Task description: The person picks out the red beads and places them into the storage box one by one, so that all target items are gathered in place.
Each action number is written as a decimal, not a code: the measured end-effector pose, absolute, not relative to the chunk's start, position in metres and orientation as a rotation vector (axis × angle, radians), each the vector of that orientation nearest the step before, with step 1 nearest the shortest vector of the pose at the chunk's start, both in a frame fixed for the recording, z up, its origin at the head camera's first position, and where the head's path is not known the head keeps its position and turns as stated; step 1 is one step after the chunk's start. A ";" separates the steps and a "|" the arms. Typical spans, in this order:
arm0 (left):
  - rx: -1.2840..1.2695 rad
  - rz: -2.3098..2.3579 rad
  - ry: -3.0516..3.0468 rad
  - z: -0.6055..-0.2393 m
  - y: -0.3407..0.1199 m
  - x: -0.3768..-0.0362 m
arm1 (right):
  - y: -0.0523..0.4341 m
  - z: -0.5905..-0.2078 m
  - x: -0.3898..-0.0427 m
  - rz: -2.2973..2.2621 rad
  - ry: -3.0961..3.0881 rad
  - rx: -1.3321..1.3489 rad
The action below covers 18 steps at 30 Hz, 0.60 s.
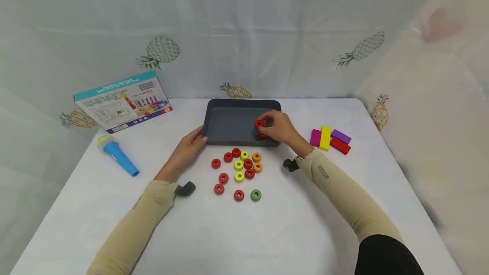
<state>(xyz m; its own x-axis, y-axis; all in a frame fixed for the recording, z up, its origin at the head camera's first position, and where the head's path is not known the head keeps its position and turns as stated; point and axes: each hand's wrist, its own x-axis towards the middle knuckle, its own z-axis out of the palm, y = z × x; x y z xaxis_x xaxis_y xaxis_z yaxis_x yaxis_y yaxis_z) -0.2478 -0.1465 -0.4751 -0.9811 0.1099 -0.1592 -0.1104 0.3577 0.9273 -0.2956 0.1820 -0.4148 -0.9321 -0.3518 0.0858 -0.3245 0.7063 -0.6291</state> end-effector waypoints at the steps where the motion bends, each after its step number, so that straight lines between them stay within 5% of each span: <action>1: -0.002 1.678 2.420 -0.474 -0.147 -0.248 | 0.182 -0.415 -0.298 -1.035 2.871 -0.562; 18: -0.013 1.678 2.418 -0.473 -0.146 -0.248 | 0.184 -0.426 -0.312 -1.025 2.874 -0.457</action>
